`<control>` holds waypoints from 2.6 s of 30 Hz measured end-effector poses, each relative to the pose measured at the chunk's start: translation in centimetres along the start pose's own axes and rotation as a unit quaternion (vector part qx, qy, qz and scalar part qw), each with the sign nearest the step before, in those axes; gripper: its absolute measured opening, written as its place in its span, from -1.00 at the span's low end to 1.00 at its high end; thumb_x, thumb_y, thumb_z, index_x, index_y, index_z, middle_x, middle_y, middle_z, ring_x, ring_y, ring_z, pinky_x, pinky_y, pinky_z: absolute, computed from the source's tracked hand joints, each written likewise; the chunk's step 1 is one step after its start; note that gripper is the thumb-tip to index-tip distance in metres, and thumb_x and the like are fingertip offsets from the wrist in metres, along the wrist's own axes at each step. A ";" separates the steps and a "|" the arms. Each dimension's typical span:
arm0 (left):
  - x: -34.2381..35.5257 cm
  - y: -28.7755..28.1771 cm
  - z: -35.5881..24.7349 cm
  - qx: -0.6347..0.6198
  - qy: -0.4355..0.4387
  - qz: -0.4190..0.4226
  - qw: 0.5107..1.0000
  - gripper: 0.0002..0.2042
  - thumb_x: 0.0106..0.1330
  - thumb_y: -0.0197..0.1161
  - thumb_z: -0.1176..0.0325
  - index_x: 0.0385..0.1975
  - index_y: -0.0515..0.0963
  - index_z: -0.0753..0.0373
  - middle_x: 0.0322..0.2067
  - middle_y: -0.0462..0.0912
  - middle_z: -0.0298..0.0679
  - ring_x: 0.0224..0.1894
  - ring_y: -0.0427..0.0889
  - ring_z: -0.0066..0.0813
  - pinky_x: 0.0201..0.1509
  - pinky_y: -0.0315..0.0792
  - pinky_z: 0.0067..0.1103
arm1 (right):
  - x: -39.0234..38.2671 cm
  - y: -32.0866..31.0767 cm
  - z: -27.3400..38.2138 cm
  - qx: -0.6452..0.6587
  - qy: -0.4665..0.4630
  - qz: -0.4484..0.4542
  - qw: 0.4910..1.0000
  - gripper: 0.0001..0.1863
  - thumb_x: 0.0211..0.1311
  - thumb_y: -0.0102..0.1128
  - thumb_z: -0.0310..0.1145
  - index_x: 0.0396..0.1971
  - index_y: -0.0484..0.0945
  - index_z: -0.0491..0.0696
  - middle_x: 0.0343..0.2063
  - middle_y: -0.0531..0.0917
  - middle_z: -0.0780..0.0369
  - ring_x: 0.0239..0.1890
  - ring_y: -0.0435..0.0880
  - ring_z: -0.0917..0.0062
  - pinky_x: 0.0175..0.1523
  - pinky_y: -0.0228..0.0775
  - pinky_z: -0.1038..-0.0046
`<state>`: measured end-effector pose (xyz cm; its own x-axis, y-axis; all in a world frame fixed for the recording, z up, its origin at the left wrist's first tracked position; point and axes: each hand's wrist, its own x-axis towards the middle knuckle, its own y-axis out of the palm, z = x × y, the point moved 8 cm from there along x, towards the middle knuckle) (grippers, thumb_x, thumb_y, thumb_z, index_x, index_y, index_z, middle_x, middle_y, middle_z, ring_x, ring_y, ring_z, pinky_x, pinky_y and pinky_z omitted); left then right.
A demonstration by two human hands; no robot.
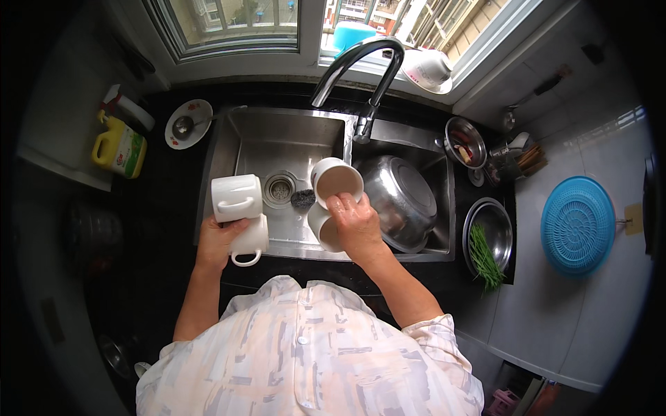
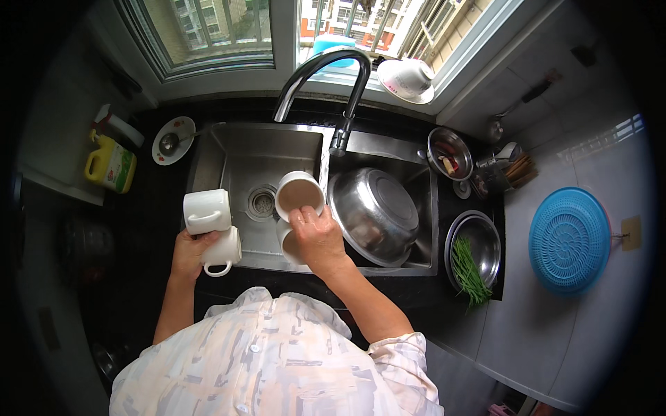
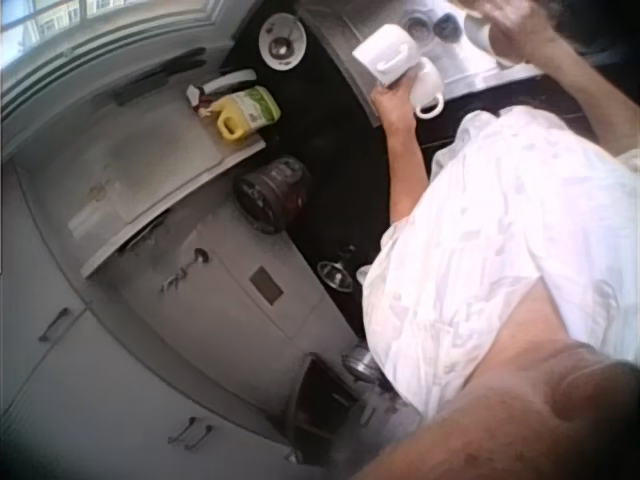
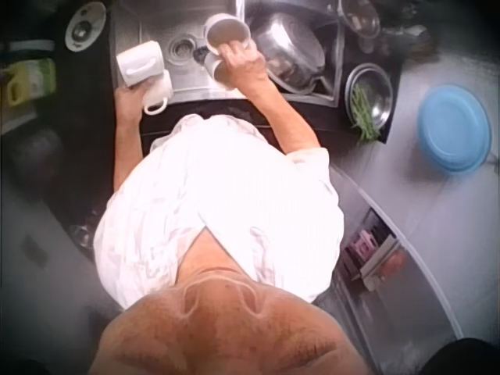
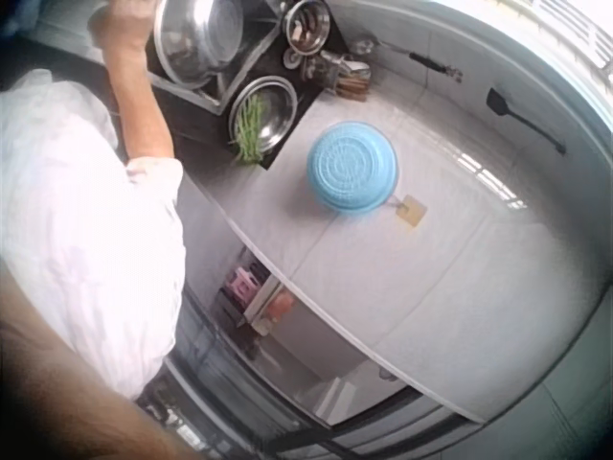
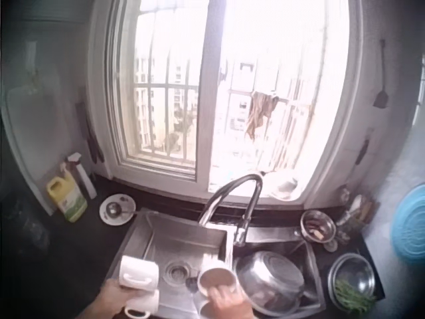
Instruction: The person rinses two mugs in a kitchen sink and carries them to a living room area. They open a cabinet and use a yellow cloth to dry the mugs and other mugs already stored on the shelves, placing them back in the cabinet.
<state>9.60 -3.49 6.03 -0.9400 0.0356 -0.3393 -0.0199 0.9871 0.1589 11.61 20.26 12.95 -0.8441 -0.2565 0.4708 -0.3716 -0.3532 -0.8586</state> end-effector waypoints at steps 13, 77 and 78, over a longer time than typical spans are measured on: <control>1.6 0.3 3.8 -0.452 -0.085 0.118 0.880 -0.62 0.20 0.11 0.30 0.00 0.33 0.27 -0.01 0.43 -0.19 0.05 0.39 -0.30 0.20 0.21 -0.34 | -2.0 12.2 -2.0 0.962 0.202 0.024 0.181 -0.60 -0.02 0.20 -0.34 -0.10 0.44 -0.03 -0.23 0.57 0.20 -0.28 0.61 0.49 -0.28 0.56 0.45; -86.0 72.3 42.5 0.174 -0.354 0.754 0.525 -0.71 0.00 0.12 0.66 -0.22 0.44 0.30 -0.34 0.54 -0.25 -0.33 0.55 -0.40 -0.24 0.49 -0.44 | -109.1 -34.3 6.9 0.280 0.568 -0.722 0.279 -0.58 0.16 -0.16 -0.21 -0.05 0.35 -0.14 -0.15 0.49 0.11 -0.14 0.53 0.30 -0.07 0.43 0.25; -87.2 75.0 42.6 0.171 -0.355 0.747 0.535 -0.73 0.01 0.13 0.65 -0.25 0.46 0.29 -0.36 0.54 -0.26 -0.34 0.55 -0.41 -0.24 0.49 -0.44 | -108.6 -38.0 4.7 0.312 0.514 -0.756 0.259 -0.58 0.15 -0.16 -0.22 -0.05 0.35 -0.14 -0.15 0.49 0.11 -0.14 0.53 0.30 -0.07 0.44 0.24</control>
<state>104.59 74.07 8.07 0.5489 0.7566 -0.3554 0.7512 -0.2600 0.6067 119.19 57.25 -4.59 0.3077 0.8613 -0.4043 -0.7142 0.4898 0.5000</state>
